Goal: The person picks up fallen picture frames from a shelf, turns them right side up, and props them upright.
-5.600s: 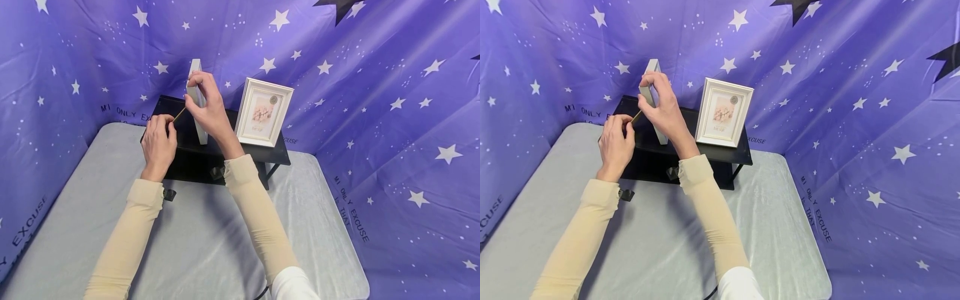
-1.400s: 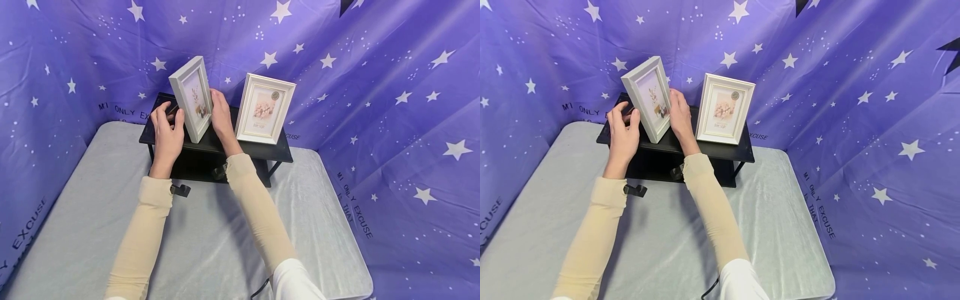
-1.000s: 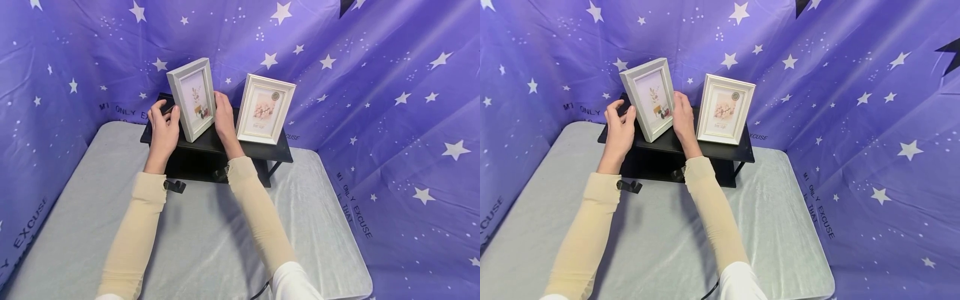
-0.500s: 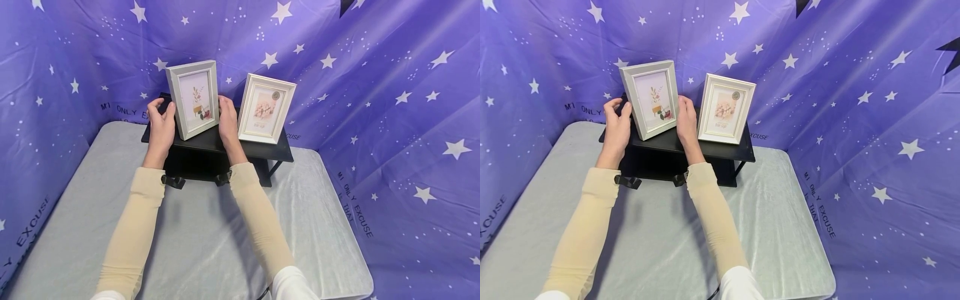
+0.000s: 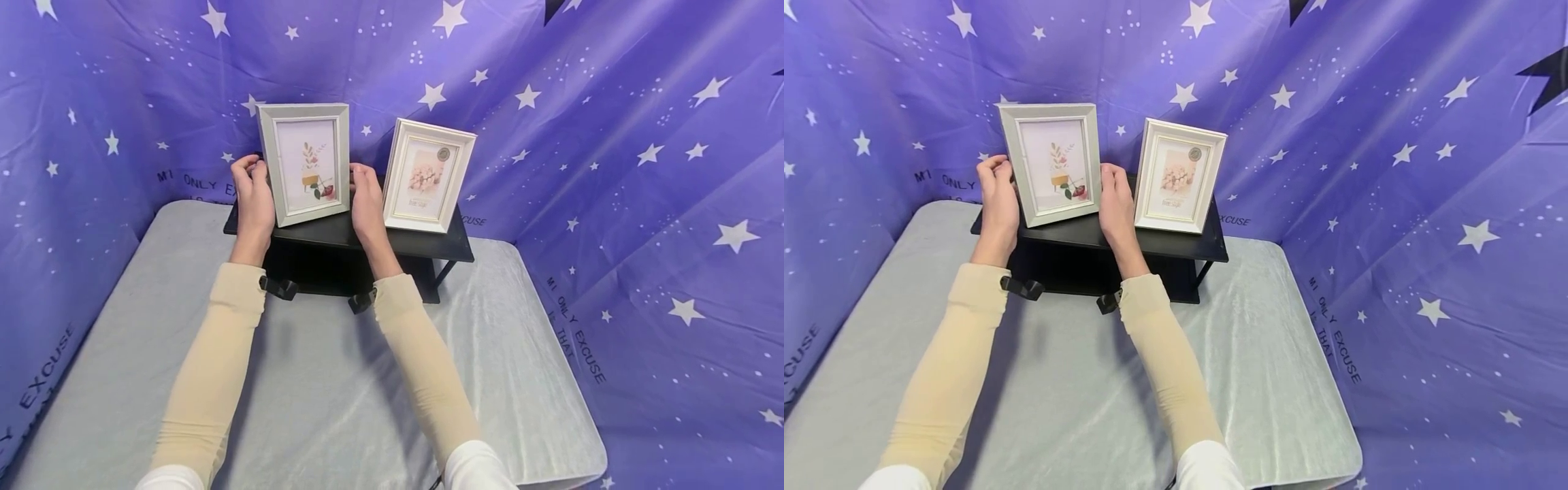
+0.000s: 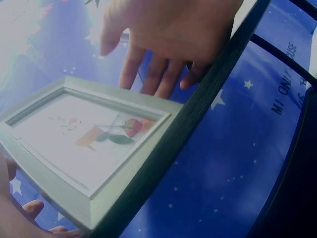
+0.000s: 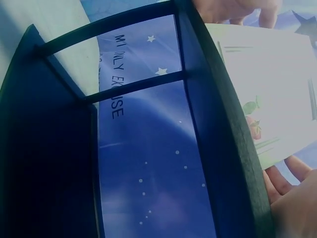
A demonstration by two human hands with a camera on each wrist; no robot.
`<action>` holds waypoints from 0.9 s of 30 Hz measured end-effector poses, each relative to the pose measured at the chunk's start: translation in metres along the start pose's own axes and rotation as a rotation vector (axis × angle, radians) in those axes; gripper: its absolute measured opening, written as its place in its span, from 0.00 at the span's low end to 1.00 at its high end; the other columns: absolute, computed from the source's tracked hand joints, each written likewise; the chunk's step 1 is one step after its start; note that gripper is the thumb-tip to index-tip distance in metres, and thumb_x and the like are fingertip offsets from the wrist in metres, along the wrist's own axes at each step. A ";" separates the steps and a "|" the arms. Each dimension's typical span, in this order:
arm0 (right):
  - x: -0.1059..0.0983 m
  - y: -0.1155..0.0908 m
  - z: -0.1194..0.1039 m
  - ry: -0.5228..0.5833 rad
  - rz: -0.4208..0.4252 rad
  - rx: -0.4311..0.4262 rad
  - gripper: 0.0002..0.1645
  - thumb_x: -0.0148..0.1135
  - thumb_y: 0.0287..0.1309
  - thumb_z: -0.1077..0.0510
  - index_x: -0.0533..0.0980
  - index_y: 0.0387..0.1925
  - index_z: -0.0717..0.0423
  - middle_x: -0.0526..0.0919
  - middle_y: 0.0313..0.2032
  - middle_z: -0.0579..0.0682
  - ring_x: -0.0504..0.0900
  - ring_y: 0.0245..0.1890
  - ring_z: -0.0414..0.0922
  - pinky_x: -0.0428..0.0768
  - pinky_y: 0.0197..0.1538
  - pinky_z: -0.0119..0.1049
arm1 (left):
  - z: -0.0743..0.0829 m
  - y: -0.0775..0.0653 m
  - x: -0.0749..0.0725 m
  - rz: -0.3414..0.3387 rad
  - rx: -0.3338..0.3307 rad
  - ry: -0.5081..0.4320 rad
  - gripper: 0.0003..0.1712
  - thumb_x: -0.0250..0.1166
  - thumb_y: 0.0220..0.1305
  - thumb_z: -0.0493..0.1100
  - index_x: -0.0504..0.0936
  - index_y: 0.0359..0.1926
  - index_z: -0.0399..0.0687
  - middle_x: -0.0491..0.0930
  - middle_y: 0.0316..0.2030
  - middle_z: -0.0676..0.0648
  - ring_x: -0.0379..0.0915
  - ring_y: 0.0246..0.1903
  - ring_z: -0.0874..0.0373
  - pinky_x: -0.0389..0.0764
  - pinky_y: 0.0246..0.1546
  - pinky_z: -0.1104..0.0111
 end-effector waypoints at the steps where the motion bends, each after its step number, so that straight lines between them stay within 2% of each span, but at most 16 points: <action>1: 0.000 -0.002 -0.001 -0.008 0.002 0.001 0.31 0.39 0.85 0.41 0.75 0.69 0.55 0.82 0.64 0.53 0.83 0.59 0.50 0.77 0.69 0.52 | 0.001 0.002 0.000 -0.006 0.003 -0.010 0.25 0.42 0.86 0.54 0.64 0.73 0.49 0.64 0.68 0.50 0.62 0.68 0.61 0.63 0.70 0.72; 7: -0.002 -0.010 -0.003 -0.057 0.011 -0.020 0.26 0.44 0.85 0.44 0.74 0.69 0.53 0.81 0.64 0.52 0.79 0.63 0.45 0.74 0.70 0.39 | 0.004 0.013 0.001 -0.052 -0.013 -0.054 0.19 0.39 0.85 0.51 0.68 0.66 0.55 0.72 0.62 0.53 0.70 0.59 0.61 0.70 0.61 0.70; 12: -0.001 -0.018 -0.004 -0.091 -0.006 -0.057 0.24 0.47 0.85 0.47 0.72 0.70 0.53 0.82 0.64 0.54 0.79 0.65 0.44 0.75 0.69 0.38 | 0.003 0.022 0.000 -0.064 -0.032 -0.054 0.19 0.37 0.84 0.51 0.69 0.64 0.58 0.72 0.56 0.56 0.70 0.53 0.63 0.69 0.57 0.70; 19: -0.001 -0.028 -0.005 -0.106 -0.022 -0.100 0.23 0.49 0.85 0.47 0.71 0.71 0.51 0.82 0.61 0.52 0.81 0.58 0.43 0.77 0.61 0.37 | -0.002 0.028 0.001 -0.086 -0.072 -0.030 0.22 0.35 0.84 0.52 0.70 0.66 0.61 0.72 0.57 0.59 0.68 0.54 0.64 0.68 0.58 0.70; 27: 0.001 -0.032 0.000 -0.121 -0.024 -0.110 0.22 0.51 0.84 0.48 0.71 0.70 0.50 0.83 0.59 0.51 0.82 0.57 0.42 0.78 0.60 0.36 | -0.007 0.030 0.002 -0.083 -0.071 -0.059 0.23 0.36 0.83 0.52 0.73 0.66 0.58 0.73 0.56 0.59 0.68 0.56 0.65 0.68 0.59 0.71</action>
Point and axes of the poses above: each hand's wrist, its own y-axis towards the middle knuckle, its own x-axis out of the palm, z = x × y, the point moved 6 cm from there along y, towards the middle knuckle
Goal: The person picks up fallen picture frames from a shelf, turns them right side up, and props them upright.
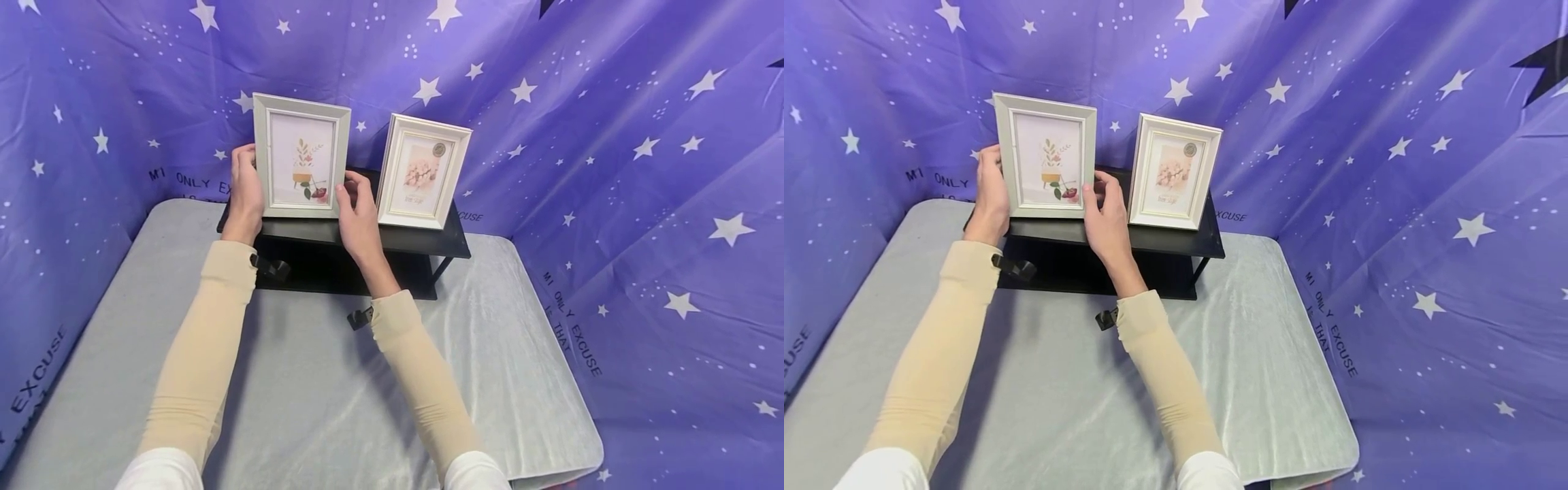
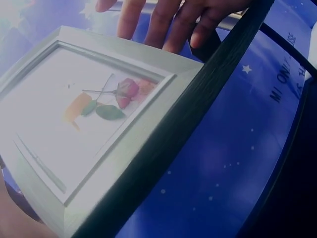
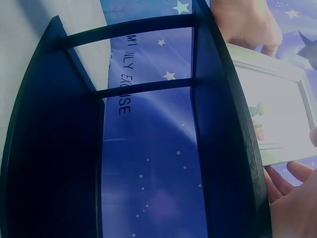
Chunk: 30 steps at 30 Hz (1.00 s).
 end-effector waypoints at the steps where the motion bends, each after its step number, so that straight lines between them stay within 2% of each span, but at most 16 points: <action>1: 0.000 0.000 0.000 -0.002 -0.001 0.002 0.22 0.51 0.84 0.48 0.71 0.70 0.49 0.83 0.59 0.51 0.82 0.57 0.42 0.78 0.60 0.36 | -0.001 0.001 -0.001 0.002 -0.008 0.001 0.23 0.37 0.83 0.52 0.72 0.66 0.58 0.73 0.57 0.59 0.67 0.57 0.65 0.67 0.60 0.71; 5: 0.001 -0.002 0.001 -0.012 -0.008 0.009 0.23 0.52 0.83 0.48 0.70 0.71 0.49 0.82 0.59 0.51 0.82 0.56 0.42 0.77 0.58 0.35 | -0.002 -0.001 -0.003 -0.004 -0.033 0.053 0.25 0.36 0.84 0.54 0.71 0.68 0.57 0.72 0.59 0.57 0.66 0.60 0.64 0.66 0.64 0.70; 9: 0.000 -0.003 0.002 -0.033 -0.008 0.012 0.24 0.53 0.82 0.48 0.70 0.72 0.49 0.81 0.59 0.50 0.81 0.56 0.42 0.76 0.56 0.34 | -0.001 -0.004 -0.005 -0.019 -0.043 0.133 0.28 0.34 0.85 0.57 0.68 0.72 0.57 0.70 0.68 0.52 0.63 0.67 0.61 0.62 0.71 0.68; 15: 0.001 -0.004 0.001 -0.085 -0.023 0.008 0.29 0.52 0.82 0.46 0.67 0.76 0.50 0.78 0.64 0.50 0.80 0.60 0.43 0.79 0.61 0.40 | 0.008 -0.012 -0.012 -0.039 0.011 0.217 0.32 0.33 0.85 0.60 0.63 0.79 0.57 0.64 0.79 0.47 0.61 0.75 0.58 0.60 0.78 0.62; 18: 0.000 -0.010 0.002 -0.117 -0.059 0.005 0.34 0.52 0.82 0.43 0.63 0.82 0.47 0.74 0.72 0.50 0.77 0.67 0.44 0.78 0.69 0.45 | 0.012 -0.022 -0.018 -0.043 0.064 0.280 0.35 0.32 0.85 0.62 0.60 0.83 0.59 0.62 0.82 0.47 0.59 0.79 0.54 0.58 0.81 0.58; 20: -0.001 -0.016 0.005 -0.163 -0.091 0.002 0.37 0.51 0.82 0.41 0.59 0.84 0.42 0.70 0.77 0.48 0.74 0.73 0.44 0.74 0.74 0.48 | 0.011 -0.033 -0.022 -0.044 0.105 0.349 0.36 0.32 0.85 0.63 0.57 0.85 0.60 0.59 0.83 0.46 0.55 0.82 0.53 0.55 0.83 0.54; 23: -0.002 -0.027 0.009 -0.250 -0.144 -0.018 0.40 0.51 0.81 0.38 0.54 0.86 0.36 0.63 0.82 0.45 0.66 0.81 0.43 0.66 0.81 0.51 | 0.006 -0.050 -0.025 -0.052 0.185 0.449 0.37 0.32 0.86 0.62 0.54 0.87 0.55 0.55 0.85 0.43 0.51 0.84 0.47 0.52 0.84 0.48; 25: -0.003 -0.034 0.011 -0.325 -0.171 -0.045 0.41 0.50 0.81 0.37 0.53 0.87 0.35 0.61 0.84 0.43 0.61 0.83 0.43 0.62 0.83 0.52 | 0.002 -0.061 -0.025 -0.055 0.239 0.537 0.37 0.34 0.87 0.60 0.54 0.87 0.52 0.55 0.85 0.41 0.50 0.84 0.43 0.51 0.84 0.44; 30: -0.010 -0.059 0.018 -0.494 -0.196 -0.122 0.41 0.49 0.80 0.35 0.55 0.86 0.37 0.60 0.85 0.46 0.57 0.85 0.47 0.54 0.83 0.59 | -0.017 -0.086 -0.018 -0.098 0.348 0.775 0.37 0.34 0.87 0.61 0.58 0.85 0.49 0.56 0.84 0.35 0.47 0.85 0.38 0.41 0.83 0.39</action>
Point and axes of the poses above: each hand's wrist, its own y-axis towards the middle knuckle, its own x-axis out of the palm, z = x × y, the point moved 6 cm from there along y, towards the middle knuckle
